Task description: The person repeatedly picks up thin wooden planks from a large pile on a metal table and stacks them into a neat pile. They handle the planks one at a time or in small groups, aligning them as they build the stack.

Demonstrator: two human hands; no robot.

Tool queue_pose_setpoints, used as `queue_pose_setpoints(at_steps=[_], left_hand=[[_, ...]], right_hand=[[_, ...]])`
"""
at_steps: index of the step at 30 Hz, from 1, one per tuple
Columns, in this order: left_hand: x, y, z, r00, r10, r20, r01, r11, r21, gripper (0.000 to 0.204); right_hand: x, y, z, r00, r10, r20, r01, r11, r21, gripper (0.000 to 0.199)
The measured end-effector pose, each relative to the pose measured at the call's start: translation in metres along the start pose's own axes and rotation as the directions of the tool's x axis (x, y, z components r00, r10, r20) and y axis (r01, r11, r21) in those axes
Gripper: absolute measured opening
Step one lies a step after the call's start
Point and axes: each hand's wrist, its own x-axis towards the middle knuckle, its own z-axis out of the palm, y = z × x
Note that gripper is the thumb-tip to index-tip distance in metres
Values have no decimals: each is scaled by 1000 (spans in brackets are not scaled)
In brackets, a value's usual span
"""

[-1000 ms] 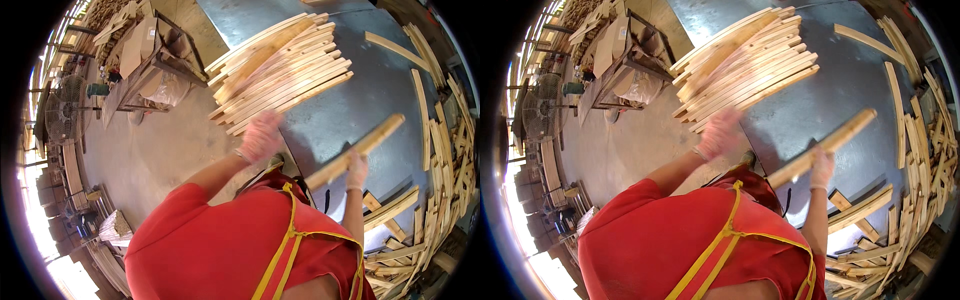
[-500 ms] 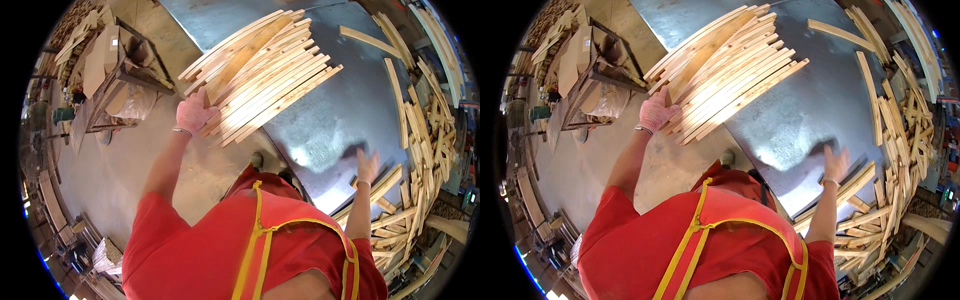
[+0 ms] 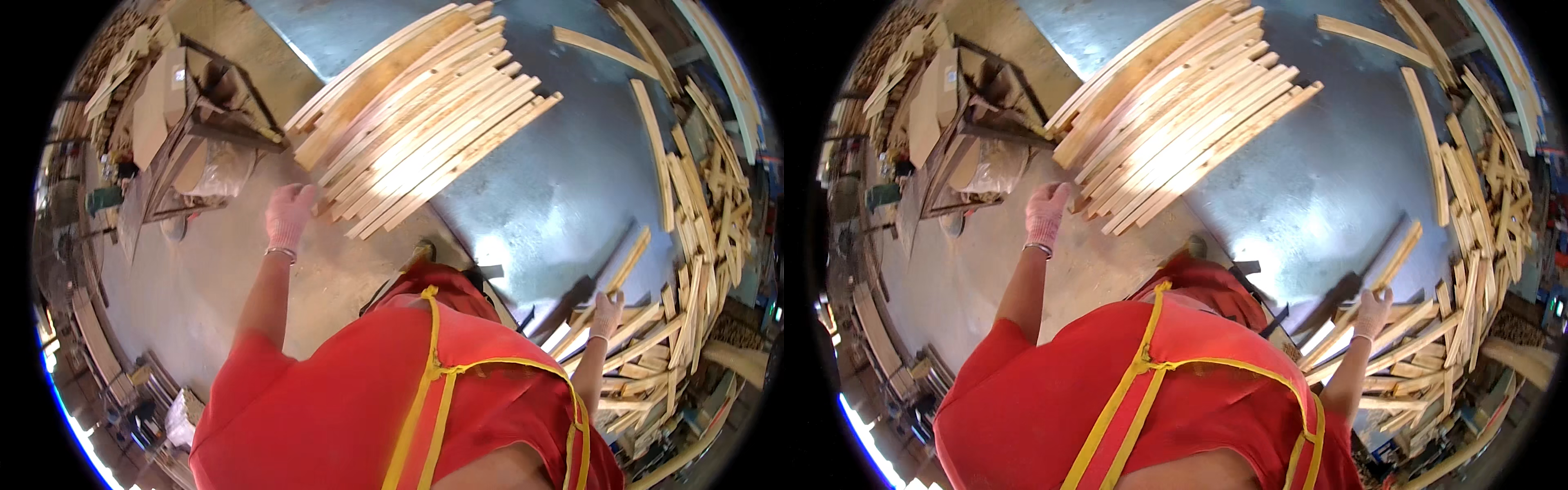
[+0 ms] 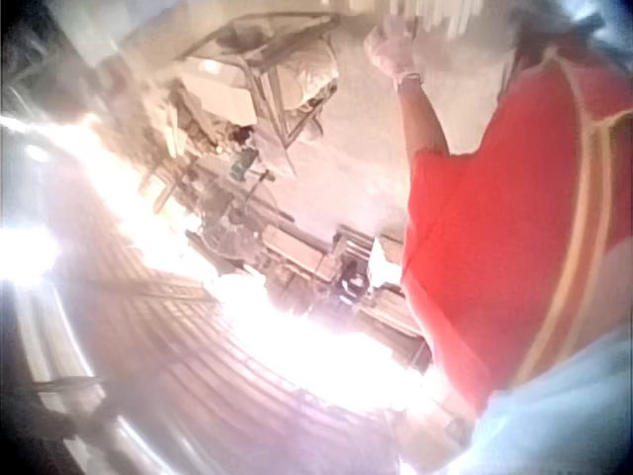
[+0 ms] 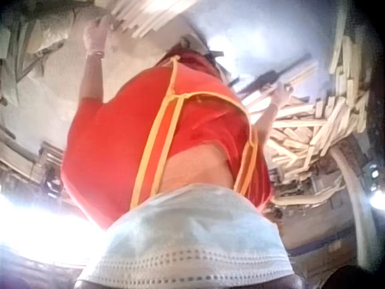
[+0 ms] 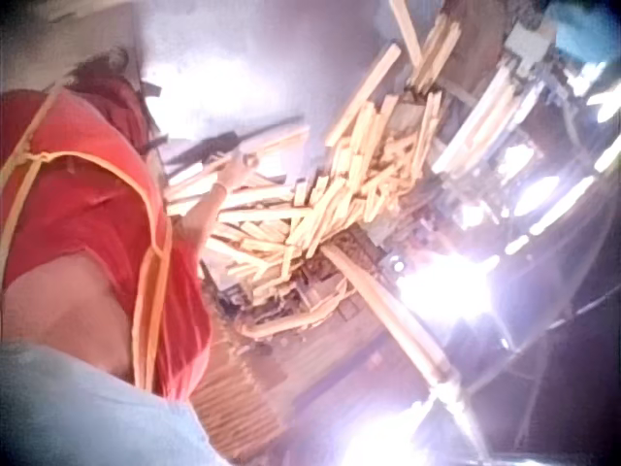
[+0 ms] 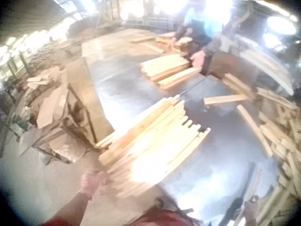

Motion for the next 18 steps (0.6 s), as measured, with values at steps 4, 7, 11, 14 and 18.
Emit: queue_pose_setpoints(at_steps=[4,7,11,14,18], left_hand=[[25,-57,23,827,-59,560,421,724,-546,68],[33,-47,39,750,-61,659,573,556,-601,58],[13,-31,43,806,-43,591,549,429,-717,50],[13,-40,46,808,-30,588,554,380,-741,49],[28,-44,38,666,-53,744,566,686,-458,58]], right_hand=[[-70,-145,114,936,-108,336,-64,884,462,66],[-67,-211,200,875,-139,464,-224,734,641,46],[-83,-274,263,590,-191,785,-175,918,355,42],[-105,-294,258,627,-178,758,-151,927,342,58],[-104,-233,244,616,-165,770,-228,898,375,81]])
